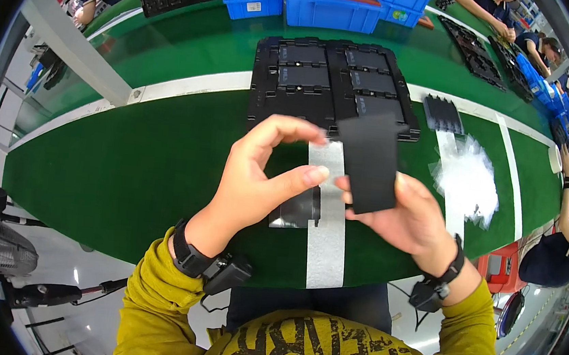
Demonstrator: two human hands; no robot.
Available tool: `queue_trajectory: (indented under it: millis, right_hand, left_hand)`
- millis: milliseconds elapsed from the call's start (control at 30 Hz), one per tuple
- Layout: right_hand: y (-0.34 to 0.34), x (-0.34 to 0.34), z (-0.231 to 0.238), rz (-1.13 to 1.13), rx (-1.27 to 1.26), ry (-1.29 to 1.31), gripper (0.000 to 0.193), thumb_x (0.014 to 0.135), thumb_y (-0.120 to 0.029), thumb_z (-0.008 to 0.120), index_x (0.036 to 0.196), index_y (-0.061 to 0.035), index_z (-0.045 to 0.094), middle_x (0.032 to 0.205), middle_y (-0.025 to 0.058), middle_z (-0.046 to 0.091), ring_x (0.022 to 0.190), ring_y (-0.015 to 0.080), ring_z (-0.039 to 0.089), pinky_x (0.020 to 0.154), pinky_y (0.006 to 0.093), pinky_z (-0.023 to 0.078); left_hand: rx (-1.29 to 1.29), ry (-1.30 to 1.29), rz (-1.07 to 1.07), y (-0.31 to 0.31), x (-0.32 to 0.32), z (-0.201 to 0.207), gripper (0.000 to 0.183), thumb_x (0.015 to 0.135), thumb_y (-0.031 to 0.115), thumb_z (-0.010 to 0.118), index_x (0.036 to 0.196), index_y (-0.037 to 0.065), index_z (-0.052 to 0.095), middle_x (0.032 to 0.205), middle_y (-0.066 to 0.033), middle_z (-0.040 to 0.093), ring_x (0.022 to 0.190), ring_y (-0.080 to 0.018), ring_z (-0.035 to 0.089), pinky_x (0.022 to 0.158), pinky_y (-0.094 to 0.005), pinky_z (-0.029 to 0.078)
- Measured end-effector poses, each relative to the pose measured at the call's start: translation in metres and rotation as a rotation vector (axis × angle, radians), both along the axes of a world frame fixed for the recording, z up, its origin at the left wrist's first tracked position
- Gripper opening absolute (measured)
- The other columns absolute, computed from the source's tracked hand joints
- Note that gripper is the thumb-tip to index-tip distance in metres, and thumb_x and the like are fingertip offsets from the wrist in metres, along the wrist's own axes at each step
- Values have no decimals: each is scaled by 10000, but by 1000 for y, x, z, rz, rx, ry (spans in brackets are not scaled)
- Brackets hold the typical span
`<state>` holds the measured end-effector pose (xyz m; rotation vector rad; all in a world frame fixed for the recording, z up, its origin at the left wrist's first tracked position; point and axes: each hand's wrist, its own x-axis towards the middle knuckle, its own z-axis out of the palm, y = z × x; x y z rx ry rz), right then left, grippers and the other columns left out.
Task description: Applying small adhesive labels or protective strips onto black plastic electronic component housings on a factory assembly line.
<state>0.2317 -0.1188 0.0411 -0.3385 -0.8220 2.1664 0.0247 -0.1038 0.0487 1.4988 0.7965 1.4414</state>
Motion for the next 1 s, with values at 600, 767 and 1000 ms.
queue_trajectory:
  millis: [600,767,1000]
  right_hand:
    - [20,-53,-1,-346,483,-611,175,882,-142,471,876,16,545,777,57,605,674,92,583,603,212,480]
    - [34,-21,12,-489,542,-872,226,842,-169,546,692,-2,568,585,14,573,486,61,524,465,184,417]
    - [35,-19,15,-606,861,-709,57,769,-51,563,760,3,577,677,43,566,611,88,529,544,204,419]
  left_hand:
    - [-275,-174,16,6,20,0,193,869,140,506,957,-18,573,801,-43,604,647,-66,540,520,-196,455]
    - [-399,-241,-168,2,12,0,238,910,168,389,1053,-6,468,981,-134,574,725,-156,582,667,-255,473]
    - [-478,-145,-229,-1,15,-2,188,798,105,595,941,0,531,808,-50,591,573,-80,535,532,-220,453]
